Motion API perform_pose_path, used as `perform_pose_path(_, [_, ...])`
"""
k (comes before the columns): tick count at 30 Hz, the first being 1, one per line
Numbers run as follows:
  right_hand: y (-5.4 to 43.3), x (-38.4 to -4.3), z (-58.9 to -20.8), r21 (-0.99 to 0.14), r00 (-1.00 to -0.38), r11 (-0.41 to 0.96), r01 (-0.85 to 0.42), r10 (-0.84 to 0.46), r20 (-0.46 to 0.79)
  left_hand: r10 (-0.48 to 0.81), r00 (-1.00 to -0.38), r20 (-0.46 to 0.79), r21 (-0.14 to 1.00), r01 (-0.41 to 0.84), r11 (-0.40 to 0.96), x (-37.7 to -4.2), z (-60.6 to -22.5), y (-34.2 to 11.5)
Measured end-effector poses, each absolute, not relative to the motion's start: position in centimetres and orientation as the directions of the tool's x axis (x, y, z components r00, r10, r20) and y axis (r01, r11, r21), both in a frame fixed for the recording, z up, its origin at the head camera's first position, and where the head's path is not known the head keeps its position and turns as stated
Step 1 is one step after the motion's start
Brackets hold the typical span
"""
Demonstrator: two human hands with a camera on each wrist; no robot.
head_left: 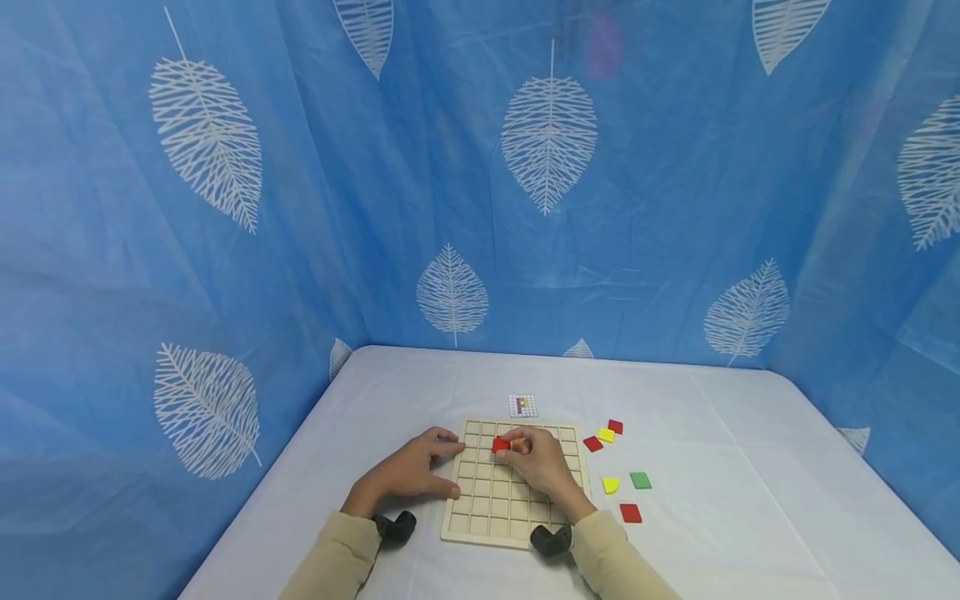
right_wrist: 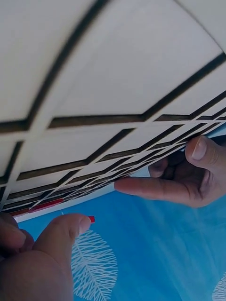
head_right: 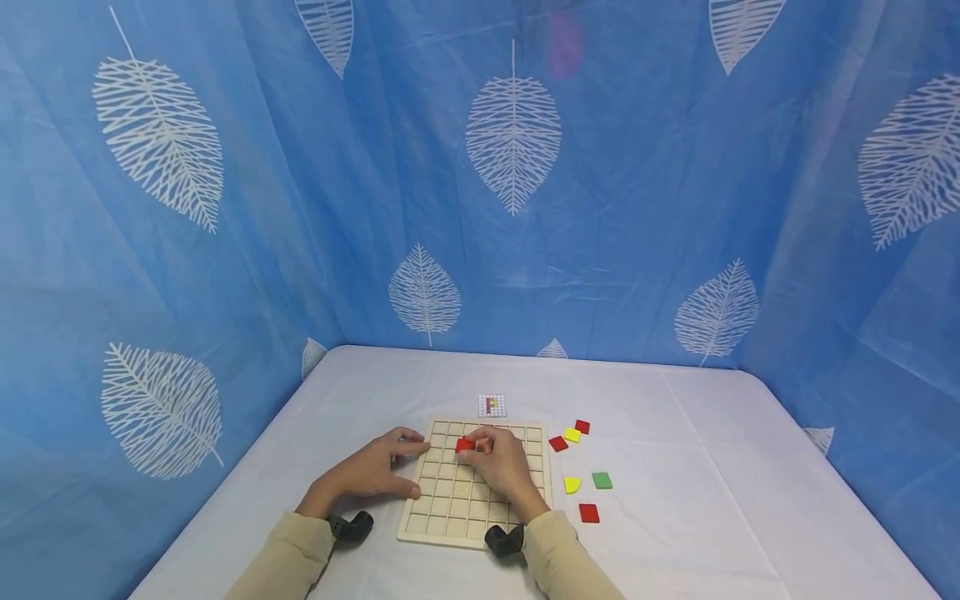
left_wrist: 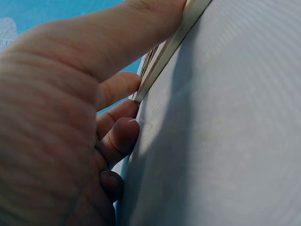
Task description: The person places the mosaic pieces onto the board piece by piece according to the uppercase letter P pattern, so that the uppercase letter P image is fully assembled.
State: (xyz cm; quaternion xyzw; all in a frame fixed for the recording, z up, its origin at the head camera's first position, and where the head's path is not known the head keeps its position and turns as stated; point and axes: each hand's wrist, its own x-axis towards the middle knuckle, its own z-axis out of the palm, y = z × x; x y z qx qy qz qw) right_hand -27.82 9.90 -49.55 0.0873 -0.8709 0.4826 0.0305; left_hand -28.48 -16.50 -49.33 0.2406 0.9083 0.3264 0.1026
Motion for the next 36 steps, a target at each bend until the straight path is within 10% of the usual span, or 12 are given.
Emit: perform_pose_path(36, [9.98, -27.61, -49.32, -0.747, -0.98, 0.636, -0.193, -0.165, 0.113, 0.498, -0.867, -0.026, 0.644, 0.367, 0.671, -28.2, -49.0, -16.4])
